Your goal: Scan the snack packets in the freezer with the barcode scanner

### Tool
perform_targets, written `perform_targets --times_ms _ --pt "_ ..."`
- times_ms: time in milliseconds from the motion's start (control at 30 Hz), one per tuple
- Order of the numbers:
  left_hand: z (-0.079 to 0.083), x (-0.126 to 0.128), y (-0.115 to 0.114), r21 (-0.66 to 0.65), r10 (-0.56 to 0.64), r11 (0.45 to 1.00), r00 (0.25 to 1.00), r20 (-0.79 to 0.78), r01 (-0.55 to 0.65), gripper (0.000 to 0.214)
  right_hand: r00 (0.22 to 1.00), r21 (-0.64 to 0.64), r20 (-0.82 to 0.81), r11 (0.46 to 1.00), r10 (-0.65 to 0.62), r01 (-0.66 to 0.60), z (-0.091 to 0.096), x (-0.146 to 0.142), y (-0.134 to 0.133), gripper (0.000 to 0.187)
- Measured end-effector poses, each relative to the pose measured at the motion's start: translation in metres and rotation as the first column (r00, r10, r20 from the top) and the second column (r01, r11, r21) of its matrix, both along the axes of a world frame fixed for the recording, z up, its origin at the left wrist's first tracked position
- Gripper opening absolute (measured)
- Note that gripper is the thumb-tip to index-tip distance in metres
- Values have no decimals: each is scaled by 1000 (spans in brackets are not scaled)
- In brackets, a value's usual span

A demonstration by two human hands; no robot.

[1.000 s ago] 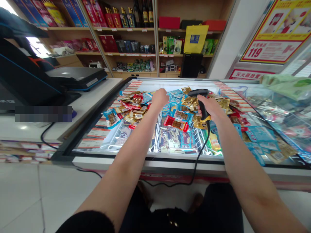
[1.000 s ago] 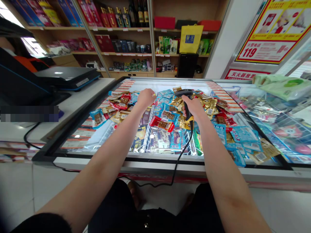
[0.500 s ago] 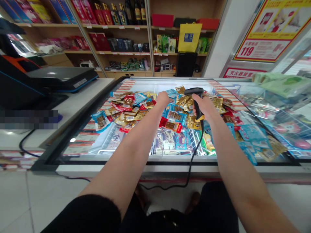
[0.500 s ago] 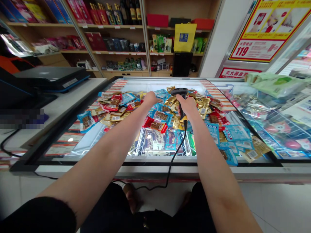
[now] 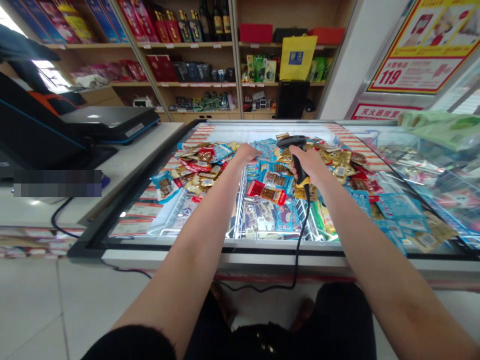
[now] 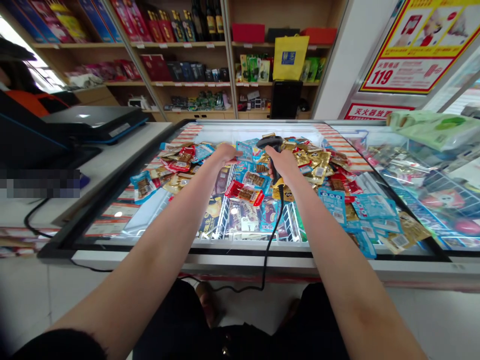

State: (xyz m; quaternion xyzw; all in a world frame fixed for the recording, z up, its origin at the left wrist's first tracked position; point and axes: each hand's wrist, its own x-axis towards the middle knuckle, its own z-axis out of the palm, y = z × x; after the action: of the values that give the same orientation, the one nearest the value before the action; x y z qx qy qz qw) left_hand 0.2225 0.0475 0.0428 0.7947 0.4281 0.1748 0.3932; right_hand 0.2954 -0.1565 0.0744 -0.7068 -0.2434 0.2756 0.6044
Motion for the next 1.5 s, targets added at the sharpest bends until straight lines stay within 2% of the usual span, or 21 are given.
perform_targets --times_ms 67,167,333,500,900,1167,1500 --pt "4 -16 -3 -127 61 991 975 215 -34 33 999 9 -8 999 35 -35 4 -7 3 27" --pt "9 -39 -8 -252 161 967 879 449 -48 36 996 30 -42 996 84 -83 9 -18 8 25" --pt "8 -62 -10 -311 258 946 779 571 -85 29 977 25 -38 978 210 -209 19 -32 17 26" --pt "2 -68 -5 -306 259 949 749 610 -79 22 958 -47 -6 957 287 -287 27 -46 21 29" --pt "-4 -64 5 -236 209 969 748 630 -71 25 962 -114 19 956 274 -270 16 -39 20 35" --pt "-2 -64 -1 -221 181 974 776 604 -55 19 962 -85 11 959 272 -270 14 -42 15 32" --pt "-5 -62 1 -201 178 977 789 588 -71 18 961 -78 -1 958 277 -277 14 -43 14 33"
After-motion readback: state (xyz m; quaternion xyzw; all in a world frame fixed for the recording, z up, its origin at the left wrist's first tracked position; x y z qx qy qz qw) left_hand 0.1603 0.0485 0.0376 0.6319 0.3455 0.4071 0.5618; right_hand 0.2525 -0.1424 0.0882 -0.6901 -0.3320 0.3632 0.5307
